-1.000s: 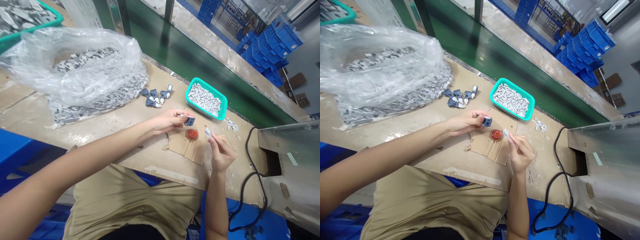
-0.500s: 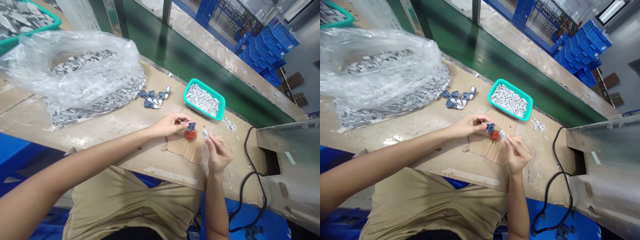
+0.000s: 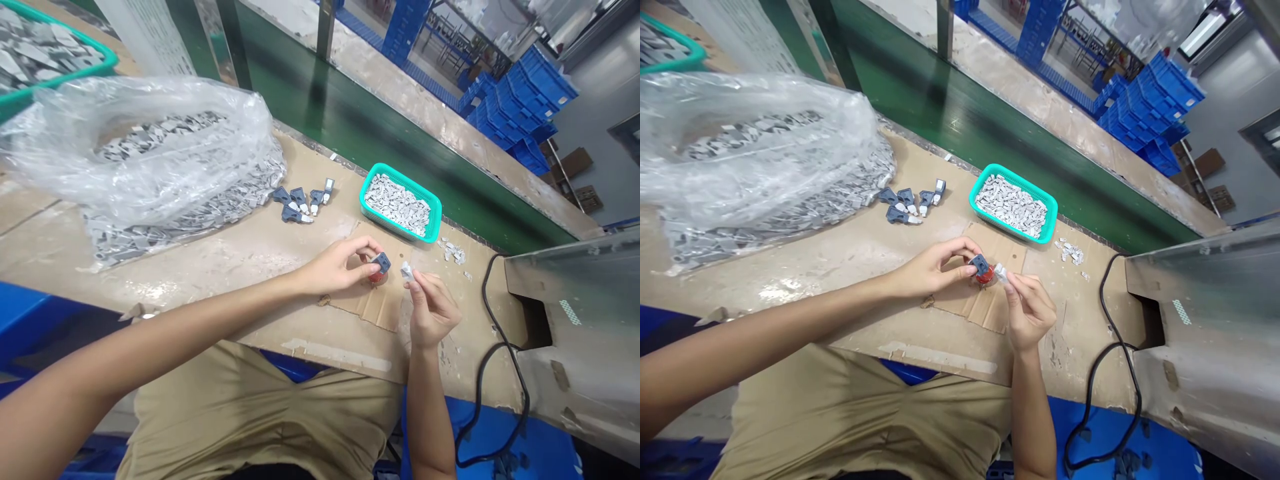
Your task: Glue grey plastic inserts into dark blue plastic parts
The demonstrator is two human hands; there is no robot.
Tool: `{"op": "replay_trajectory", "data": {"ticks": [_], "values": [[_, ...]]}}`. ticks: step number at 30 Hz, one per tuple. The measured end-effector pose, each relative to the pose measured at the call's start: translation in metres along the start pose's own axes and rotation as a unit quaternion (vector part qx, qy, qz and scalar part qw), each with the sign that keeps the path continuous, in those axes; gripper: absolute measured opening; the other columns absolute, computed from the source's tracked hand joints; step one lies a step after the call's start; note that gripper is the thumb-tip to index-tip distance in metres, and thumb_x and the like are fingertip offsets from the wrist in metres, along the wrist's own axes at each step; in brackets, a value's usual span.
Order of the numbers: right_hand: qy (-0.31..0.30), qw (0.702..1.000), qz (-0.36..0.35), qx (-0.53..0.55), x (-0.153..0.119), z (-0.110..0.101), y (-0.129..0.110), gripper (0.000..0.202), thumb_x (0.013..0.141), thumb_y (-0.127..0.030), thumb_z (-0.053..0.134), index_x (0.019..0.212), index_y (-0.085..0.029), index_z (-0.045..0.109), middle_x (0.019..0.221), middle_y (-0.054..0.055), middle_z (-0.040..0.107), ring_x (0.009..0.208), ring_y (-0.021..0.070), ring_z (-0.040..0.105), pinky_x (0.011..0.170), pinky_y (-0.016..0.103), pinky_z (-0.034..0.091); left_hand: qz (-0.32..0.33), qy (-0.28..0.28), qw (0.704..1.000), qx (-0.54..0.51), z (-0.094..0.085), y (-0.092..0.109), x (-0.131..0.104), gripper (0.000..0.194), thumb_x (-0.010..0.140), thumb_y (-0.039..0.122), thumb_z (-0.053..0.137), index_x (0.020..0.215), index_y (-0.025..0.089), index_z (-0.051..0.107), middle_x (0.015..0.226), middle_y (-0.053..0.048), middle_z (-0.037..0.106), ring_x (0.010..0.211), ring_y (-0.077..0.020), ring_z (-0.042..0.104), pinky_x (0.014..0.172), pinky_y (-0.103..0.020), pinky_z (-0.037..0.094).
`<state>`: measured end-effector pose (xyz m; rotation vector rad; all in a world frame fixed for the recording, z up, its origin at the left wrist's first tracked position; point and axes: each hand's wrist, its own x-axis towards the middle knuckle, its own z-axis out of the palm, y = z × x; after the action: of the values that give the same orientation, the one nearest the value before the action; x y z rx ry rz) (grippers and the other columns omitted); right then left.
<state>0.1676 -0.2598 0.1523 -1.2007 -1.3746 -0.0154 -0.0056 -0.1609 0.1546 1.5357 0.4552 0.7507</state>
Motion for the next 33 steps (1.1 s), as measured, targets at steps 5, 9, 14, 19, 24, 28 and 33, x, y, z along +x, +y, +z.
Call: {"op": "replay_trajectory", "data": {"ticks": [5, 9, 14, 19, 24, 28, 33], "values": [[-0.005, 1.0, -0.007, -0.012, 0.0005, -0.0002, -0.0015, 0.021, 0.083, -0.013, 0.067, 0.097, -0.025, 0.076, 0.077, 0.002, 0.071, 0.066, 0.0172, 0.065, 0.061, 0.034, 0.052, -0.014, -0.019, 0.999, -0.034, 0.0027, -0.001, 0.0, 0.023, 0.084, 0.029, 0.066, 0.102, 0.015, 0.062, 0.099, -0.01, 0.073, 0.094, -0.0196, 0.07, 0.087, -0.031, 0.053], [-0.023, 1.0, -0.014, -0.004, 0.0013, -0.0007, -0.0028, 0.026, 0.083, -0.009, 0.066, 0.1, -0.027, 0.075, 0.08, 0.002, 0.071, 0.069, 0.0168, 0.065, 0.064, 0.034, 0.052, -0.001, -0.028, 0.998, -0.059, 0.0053, -0.0027, -0.0008, 0.024, 0.082, 0.026, 0.069, 0.102, 0.015, 0.061, 0.103, -0.01, 0.073, 0.095, -0.0182, 0.07, 0.087, -0.029, 0.055], [-0.027, 1.0, -0.011, -0.005, 0.0012, -0.0009, -0.0035, 0.025, 0.084, -0.01, 0.066, 0.1, -0.027, 0.075, 0.081, 0.002, 0.071, 0.071, 0.0174, 0.065, 0.063, 0.034, 0.053, 0.004, -0.025, 0.998, -0.055, 0.0072, 0.0001, -0.0029, 0.023, 0.082, 0.024, 0.069, 0.102, 0.015, 0.062, 0.104, -0.01, 0.073, 0.096, -0.0178, 0.071, 0.088, -0.03, 0.055], [-0.023, 1.0, -0.013, -0.016, 0.0013, -0.0009, -0.0035, 0.021, 0.084, -0.013, 0.065, 0.098, -0.026, 0.075, 0.08, 0.003, 0.071, 0.07, 0.018, 0.065, 0.062, 0.034, 0.053, -0.001, -0.018, 0.997, -0.079, 0.0085, 0.0013, -0.0041, 0.024, 0.081, 0.025, 0.07, 0.1, 0.015, 0.061, 0.104, -0.011, 0.073, 0.096, -0.0194, 0.071, 0.088, -0.032, 0.056], [-0.018, 1.0, -0.015, -0.013, 0.0014, -0.0006, -0.0041, 0.023, 0.084, -0.012, 0.065, 0.099, -0.027, 0.075, 0.08, 0.002, 0.07, 0.068, 0.0173, 0.065, 0.06, 0.033, 0.053, -0.009, -0.019, 0.995, -0.102, 0.0088, 0.0021, -0.0039, 0.023, 0.081, 0.024, 0.071, 0.098, 0.015, 0.059, 0.101, -0.011, 0.074, 0.094, -0.0189, 0.071, 0.085, -0.03, 0.056], [-0.022, 1.0, -0.02, -0.001, 0.0012, -0.0005, -0.0049, 0.028, 0.084, -0.01, 0.065, 0.102, -0.028, 0.075, 0.08, 0.002, 0.07, 0.069, 0.0165, 0.064, 0.061, 0.032, 0.052, -0.008, -0.022, 0.994, -0.11, 0.0087, 0.0022, -0.0036, 0.023, 0.081, 0.022, 0.07, 0.098, 0.015, 0.058, 0.103, -0.01, 0.073, 0.096, -0.0186, 0.071, 0.086, -0.029, 0.055], [-0.032, 0.999, -0.022, 0.008, 0.001, -0.0009, -0.0055, 0.032, 0.084, -0.007, 0.064, 0.104, -0.03, 0.074, 0.083, 0.002, 0.07, 0.072, 0.0168, 0.064, 0.062, 0.033, 0.052, 0.003, -0.025, 0.993, -0.112, 0.0089, 0.001, -0.0038, 0.02, 0.082, 0.018, 0.069, 0.099, 0.015, 0.058, 0.103, -0.01, 0.073, 0.096, -0.0165, 0.071, 0.086, -0.027, 0.055]]}}
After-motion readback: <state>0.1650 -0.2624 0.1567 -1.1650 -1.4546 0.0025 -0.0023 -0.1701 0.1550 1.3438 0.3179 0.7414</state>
